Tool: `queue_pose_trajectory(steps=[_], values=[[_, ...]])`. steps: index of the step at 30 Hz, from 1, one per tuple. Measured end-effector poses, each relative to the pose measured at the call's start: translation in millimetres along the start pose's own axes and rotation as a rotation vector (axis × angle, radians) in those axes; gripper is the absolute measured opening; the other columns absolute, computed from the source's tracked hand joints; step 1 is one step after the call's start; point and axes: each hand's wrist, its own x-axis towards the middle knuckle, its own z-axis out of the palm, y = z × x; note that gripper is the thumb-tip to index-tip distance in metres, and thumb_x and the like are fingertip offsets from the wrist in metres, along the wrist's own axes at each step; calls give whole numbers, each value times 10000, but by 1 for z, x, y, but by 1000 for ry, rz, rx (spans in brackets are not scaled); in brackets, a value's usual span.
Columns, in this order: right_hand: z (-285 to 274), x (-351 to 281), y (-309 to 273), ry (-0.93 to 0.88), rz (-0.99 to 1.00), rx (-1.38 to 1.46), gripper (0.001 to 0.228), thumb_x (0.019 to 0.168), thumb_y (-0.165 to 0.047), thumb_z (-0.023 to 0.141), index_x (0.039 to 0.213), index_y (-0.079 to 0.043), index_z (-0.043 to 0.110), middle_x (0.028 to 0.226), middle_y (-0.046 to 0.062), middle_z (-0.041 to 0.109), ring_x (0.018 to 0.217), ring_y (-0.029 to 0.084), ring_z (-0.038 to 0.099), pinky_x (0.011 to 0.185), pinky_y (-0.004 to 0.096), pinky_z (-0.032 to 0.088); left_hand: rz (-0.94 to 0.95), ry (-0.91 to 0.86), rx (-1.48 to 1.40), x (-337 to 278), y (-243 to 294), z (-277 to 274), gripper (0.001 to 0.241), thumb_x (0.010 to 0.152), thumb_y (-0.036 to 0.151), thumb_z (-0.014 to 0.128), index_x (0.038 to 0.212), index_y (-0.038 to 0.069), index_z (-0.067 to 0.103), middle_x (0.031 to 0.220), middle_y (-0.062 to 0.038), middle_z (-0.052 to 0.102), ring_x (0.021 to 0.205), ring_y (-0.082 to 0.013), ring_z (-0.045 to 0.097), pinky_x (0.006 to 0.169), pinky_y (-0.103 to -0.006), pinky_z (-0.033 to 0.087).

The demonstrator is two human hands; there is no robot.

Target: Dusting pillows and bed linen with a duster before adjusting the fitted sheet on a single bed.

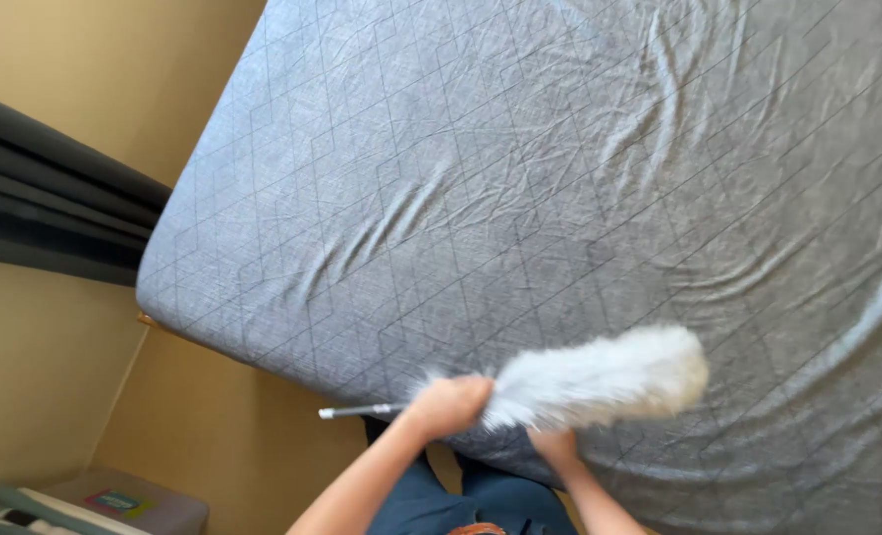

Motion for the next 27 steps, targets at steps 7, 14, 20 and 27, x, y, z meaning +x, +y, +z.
queue_pose_trajectory(steps=[7, 14, 20, 27], values=[[-2, -5, -26, 64, 82, -280, 238, 842, -361, 653, 1021, -230, 741, 979, 64, 683, 806, 280, 644, 671, 436, 510, -392, -340, 73, 2, -78, -94, 274, 811, 221, 694, 1072, 146, 657, 1038, -116, 682, 967, -348, 677, 776, -489, 551], [-61, 32, -134, 166, 719, 265, 230, 884, -304, 658, 856, -82, 707, 898, 85, 685, 805, 312, 674, 742, 442, 541, -1734, 349, 118, -306, -402, -232, 373, 907, 271, 667, 1149, -7, 724, 1172, -279, 723, 1080, -429, 712, 905, -532, 569], [4, 48, -174, 424, 1033, 21, 239, 969, -281, 633, 929, -49, 675, 986, 132, 682, 888, 369, 658, 766, 501, 515, -1341, 1195, 438, -332, -431, -265, 241, 1010, 112, 614, 1056, -103, 713, 1036, -306, 735, 970, -459, 716, 817, -546, 559], [-18, 128, -369, 115, 350, 703, 437, 1069, -281, 393, 1012, -60, 765, 1047, 132, 756, 1013, 296, 698, 920, 428, 502, -520, 503, -284, -102, -299, -154, 592, 1060, 472, 506, 743, -13, 633, 540, -72, 508, 483, -216, 486, 470, -457, 350]])
